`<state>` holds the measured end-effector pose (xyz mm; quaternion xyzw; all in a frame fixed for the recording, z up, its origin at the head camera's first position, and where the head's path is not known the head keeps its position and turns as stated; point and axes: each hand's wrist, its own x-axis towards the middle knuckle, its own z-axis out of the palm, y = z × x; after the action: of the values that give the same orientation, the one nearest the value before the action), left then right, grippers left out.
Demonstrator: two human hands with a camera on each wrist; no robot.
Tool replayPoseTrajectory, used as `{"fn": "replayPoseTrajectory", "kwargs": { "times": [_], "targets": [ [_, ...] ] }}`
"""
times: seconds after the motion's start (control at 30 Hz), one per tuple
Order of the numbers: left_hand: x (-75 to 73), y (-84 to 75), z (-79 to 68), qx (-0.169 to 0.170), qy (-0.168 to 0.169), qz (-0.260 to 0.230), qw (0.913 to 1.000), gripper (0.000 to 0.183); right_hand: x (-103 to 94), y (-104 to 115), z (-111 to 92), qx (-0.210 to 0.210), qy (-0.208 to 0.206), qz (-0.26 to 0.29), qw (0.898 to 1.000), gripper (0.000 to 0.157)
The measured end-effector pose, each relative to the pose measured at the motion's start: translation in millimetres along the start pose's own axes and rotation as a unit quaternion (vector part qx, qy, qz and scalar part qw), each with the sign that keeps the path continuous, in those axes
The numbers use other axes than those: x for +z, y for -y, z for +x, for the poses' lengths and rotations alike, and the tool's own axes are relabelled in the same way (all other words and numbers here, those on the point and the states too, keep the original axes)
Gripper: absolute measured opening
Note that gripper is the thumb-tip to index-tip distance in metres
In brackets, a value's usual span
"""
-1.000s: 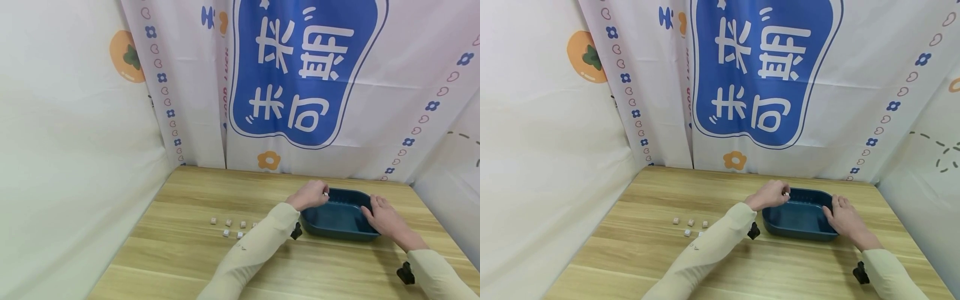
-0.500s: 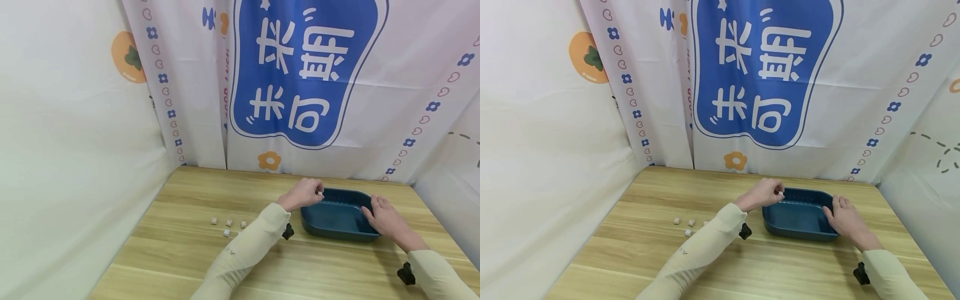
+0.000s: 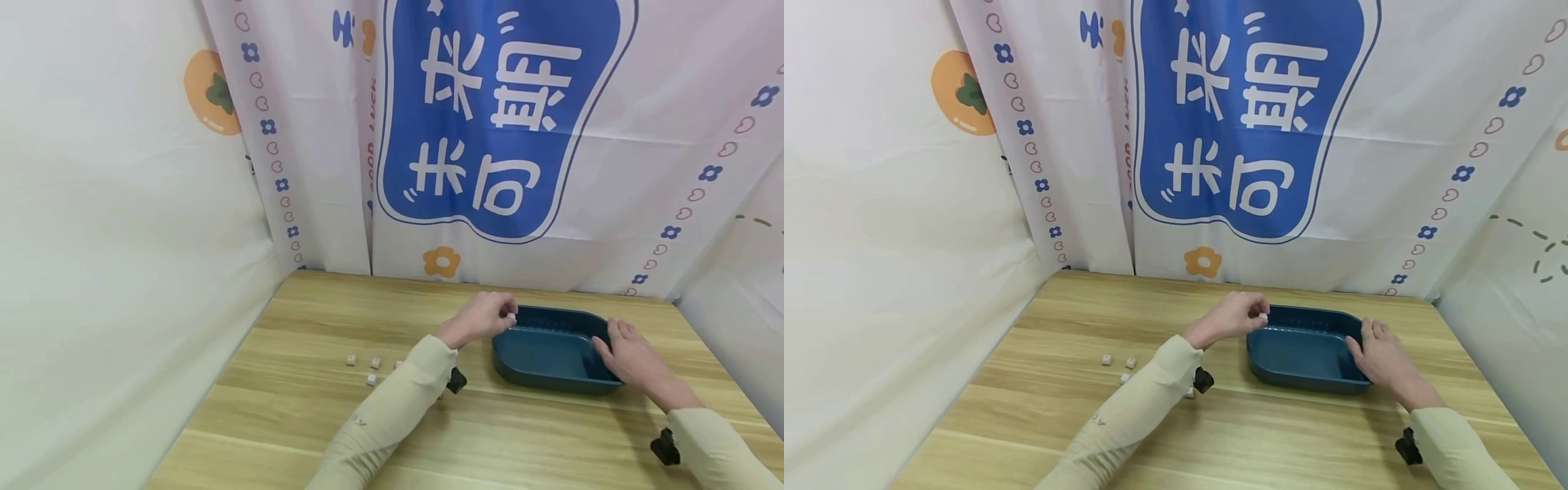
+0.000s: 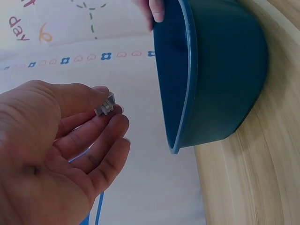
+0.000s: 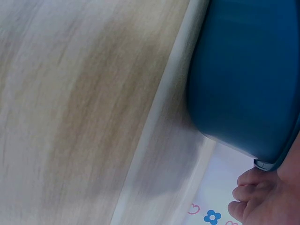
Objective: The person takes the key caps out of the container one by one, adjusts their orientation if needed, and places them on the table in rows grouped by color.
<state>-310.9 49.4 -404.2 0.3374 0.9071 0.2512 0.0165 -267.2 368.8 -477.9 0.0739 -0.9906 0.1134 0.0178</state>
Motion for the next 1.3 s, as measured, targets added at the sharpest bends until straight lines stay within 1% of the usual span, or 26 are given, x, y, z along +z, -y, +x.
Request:
{"fn": "replayPoseTrajectory", "kwargs": {
  "times": [0.2,0.43,0.7,0.8,0.93,1.13,1.3],
  "targets": [
    [-1.8,3.0,-5.5,0.01,-0.007,-0.004,0.9999,0.013,0.0,0,1,0.003,0.006,0.005,1.0,0.08],
    [-1.2,7.0,-14.6,0.011,-0.006,-0.024,0.9996,0.013,0.7,0,1,-0.001,0.002,-0.001,1.0,0.079],
    [-8.1,14.6,-34.5,-0.001,0.001,-0.053,0.9986,0.015,0.3,-1,1,0.002,0.003,0.003,1.0,0.081],
    [-8.0,19.8,-41.3,0.004,0.001,-0.047,0.9989,0.015,2.1,0,1,0.001,0.001,0.003,1.0,0.08],
    [-9.3,21.9,-46.1,0.01,0.0,-0.038,0.9992,0.013,0.8,0,1,0.002,0.0,0.002,1.0,0.08],
    [-14.2,26.9,-56.4,0.014,0.001,-0.047,0.9988,0.013,-1.1,0,1,-0.001,0.0,0.005,1.0,0.079],
    [-15.9,36.2,-67.9,0.01,-0.002,-0.052,0.9986,0.012,-1.2,0,0,0.001,0.0,0.003,1.0,0.079]
  ]
}}
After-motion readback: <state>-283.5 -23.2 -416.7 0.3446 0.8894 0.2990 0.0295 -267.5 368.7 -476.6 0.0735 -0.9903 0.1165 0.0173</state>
